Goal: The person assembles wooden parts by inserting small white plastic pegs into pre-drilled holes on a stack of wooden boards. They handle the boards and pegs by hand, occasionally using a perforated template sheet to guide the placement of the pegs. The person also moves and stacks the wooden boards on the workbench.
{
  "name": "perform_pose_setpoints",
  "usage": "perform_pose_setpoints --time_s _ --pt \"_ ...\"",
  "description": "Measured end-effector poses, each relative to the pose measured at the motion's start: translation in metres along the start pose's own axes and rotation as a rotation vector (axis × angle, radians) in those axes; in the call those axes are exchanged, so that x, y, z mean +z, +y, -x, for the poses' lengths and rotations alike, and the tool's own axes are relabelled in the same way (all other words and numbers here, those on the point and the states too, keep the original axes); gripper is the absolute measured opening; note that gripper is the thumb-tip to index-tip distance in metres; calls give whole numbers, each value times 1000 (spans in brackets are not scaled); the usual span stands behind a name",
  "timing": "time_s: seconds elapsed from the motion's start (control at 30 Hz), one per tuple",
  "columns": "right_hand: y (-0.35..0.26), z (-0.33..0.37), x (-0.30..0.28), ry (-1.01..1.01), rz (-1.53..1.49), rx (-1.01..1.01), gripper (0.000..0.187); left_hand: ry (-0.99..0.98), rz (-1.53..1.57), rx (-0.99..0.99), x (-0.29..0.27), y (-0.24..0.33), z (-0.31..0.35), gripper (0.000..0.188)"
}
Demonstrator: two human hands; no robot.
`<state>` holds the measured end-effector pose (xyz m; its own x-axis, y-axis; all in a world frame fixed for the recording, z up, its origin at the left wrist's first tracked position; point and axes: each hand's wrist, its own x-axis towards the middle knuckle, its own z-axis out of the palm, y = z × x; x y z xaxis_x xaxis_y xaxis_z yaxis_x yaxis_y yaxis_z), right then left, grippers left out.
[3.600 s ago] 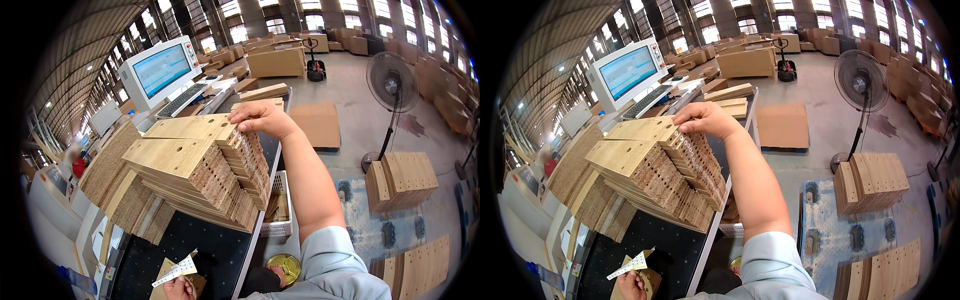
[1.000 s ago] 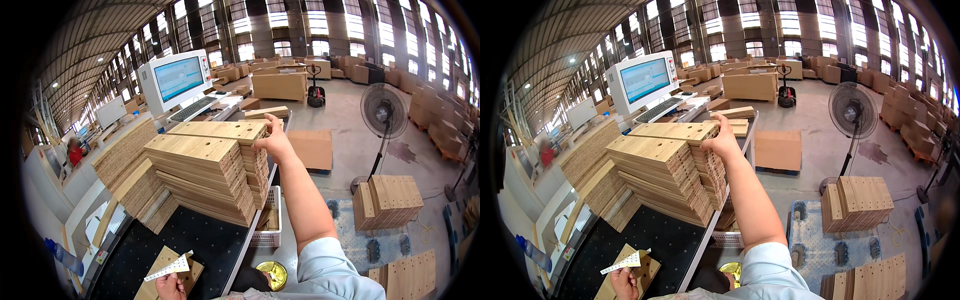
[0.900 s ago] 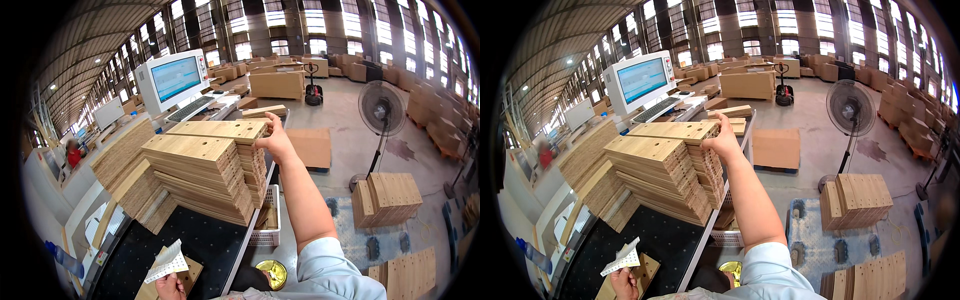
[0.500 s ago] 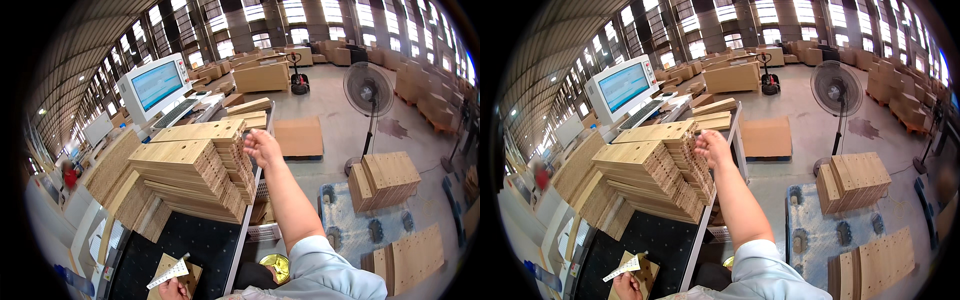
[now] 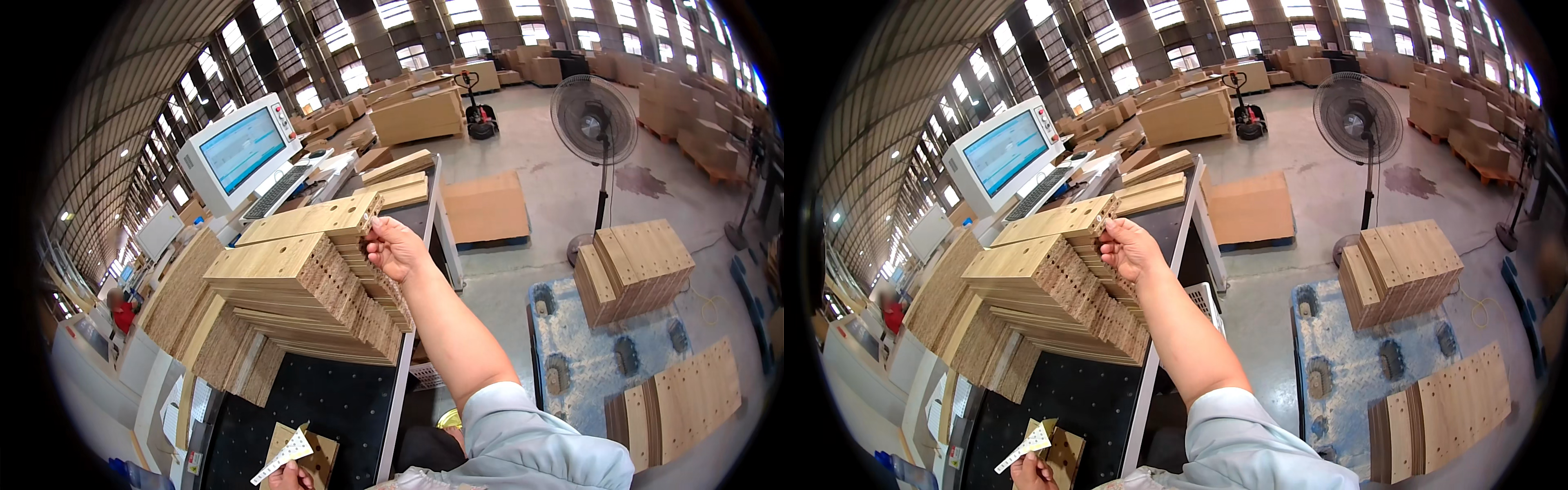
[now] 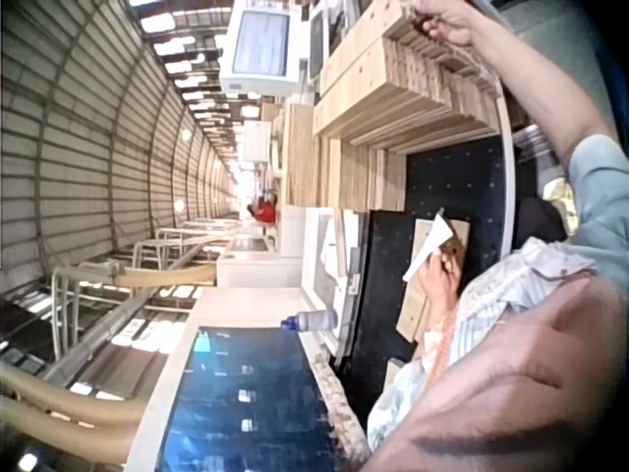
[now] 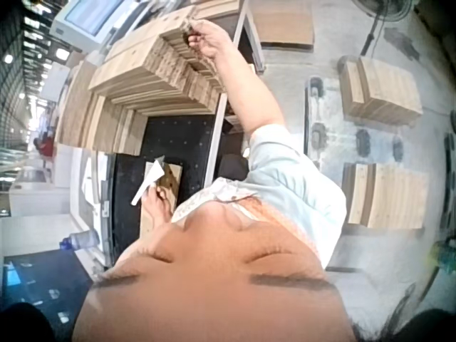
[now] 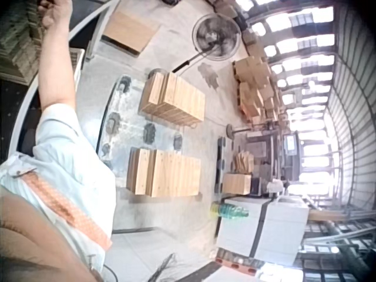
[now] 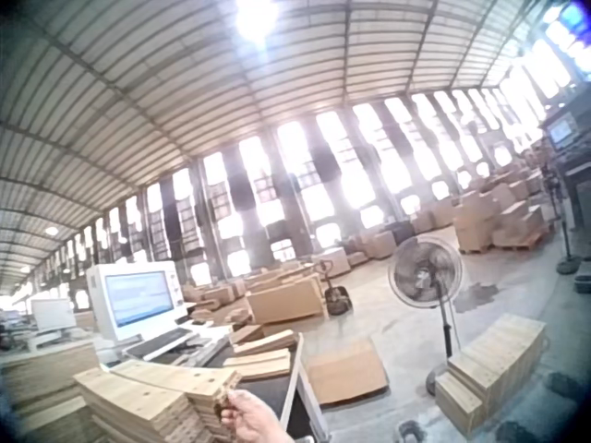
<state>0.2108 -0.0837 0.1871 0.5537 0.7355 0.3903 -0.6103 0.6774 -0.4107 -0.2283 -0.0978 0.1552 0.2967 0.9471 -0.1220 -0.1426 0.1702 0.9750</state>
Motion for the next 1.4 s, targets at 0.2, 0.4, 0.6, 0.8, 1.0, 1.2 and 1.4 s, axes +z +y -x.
perform_pose_setpoints --time_s 0.2,0.4,0.6,0.8,1.0,1.2,1.4 --pt "3 0 -2 1 -17 14 17 -12 2 -2 2 -2 0 9" --pt "5 1 9 118 72 10 24 -41 8 9 5 1 2 6" --pt "4 1 19 239 170 36 30 -22 -15 16 1 1 4 6" --pt "-1 4 19 381 188 -2 32 -56 10 52 -2 0 5 9" --pt "-13 -4 7 320 683 -439 26 -80 12 55 -10 -5 3 9" --pt "-11 -6 9 217 816 -402 34 -41 1 70 -13 -10 0 8" --pt "-5 -4 9 148 889 -437 44 -79 -6 80 -19 -13 -6 9"
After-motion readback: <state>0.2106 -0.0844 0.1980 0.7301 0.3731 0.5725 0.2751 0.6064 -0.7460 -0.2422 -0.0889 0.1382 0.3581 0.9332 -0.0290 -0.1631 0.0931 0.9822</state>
